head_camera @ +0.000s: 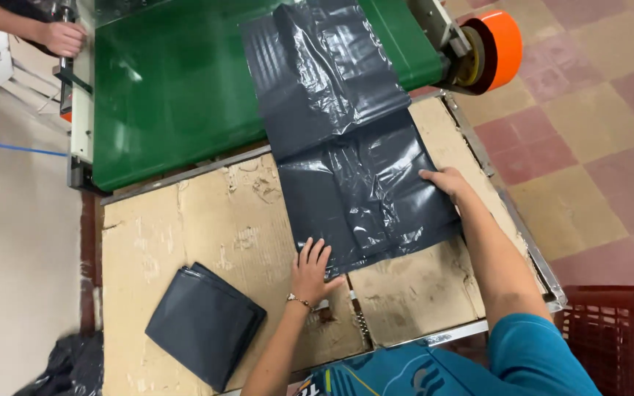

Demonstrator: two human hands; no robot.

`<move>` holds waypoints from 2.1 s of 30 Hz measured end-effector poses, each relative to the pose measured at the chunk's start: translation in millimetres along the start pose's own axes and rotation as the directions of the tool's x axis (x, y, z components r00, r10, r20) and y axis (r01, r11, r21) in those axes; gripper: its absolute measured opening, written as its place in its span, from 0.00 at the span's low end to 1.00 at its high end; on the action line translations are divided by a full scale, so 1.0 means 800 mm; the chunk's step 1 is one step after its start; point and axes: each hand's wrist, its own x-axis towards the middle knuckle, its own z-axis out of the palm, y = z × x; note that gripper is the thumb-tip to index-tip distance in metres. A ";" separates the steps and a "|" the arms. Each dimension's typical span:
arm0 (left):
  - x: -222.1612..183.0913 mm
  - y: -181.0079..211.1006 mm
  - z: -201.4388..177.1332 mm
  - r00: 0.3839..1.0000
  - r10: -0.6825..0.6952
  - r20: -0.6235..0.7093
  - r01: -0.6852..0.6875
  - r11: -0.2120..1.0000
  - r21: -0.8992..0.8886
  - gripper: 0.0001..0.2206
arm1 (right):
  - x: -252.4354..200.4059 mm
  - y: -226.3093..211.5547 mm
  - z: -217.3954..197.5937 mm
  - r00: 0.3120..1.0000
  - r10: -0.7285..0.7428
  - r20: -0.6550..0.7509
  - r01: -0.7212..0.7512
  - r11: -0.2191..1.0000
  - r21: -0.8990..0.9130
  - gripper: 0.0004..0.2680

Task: Picking up plastic bags from a conveyor belt, folding them, and placing them into a collection basket.

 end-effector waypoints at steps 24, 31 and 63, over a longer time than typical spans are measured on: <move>0.030 -0.031 0.048 0.988 0.072 -0.137 -0.055 0.991 0.125 0.26 | -0.098 -0.016 0.021 0.868 -0.319 -0.380 0.200 0.926 -0.321 0.36; 0.089 -0.042 0.067 0.836 0.417 -0.357 -0.298 0.890 0.344 0.03 | -0.313 -0.004 0.135 0.650 -0.755 0.083 0.714 0.645 0.274 0.03; 0.024 -0.129 -0.365 0.788 0.557 -0.262 -0.311 -0.006 -0.950 0.14 | -0.285 0.052 -0.115 0.854 -0.514 -0.088 0.504 0.770 0.392 0.07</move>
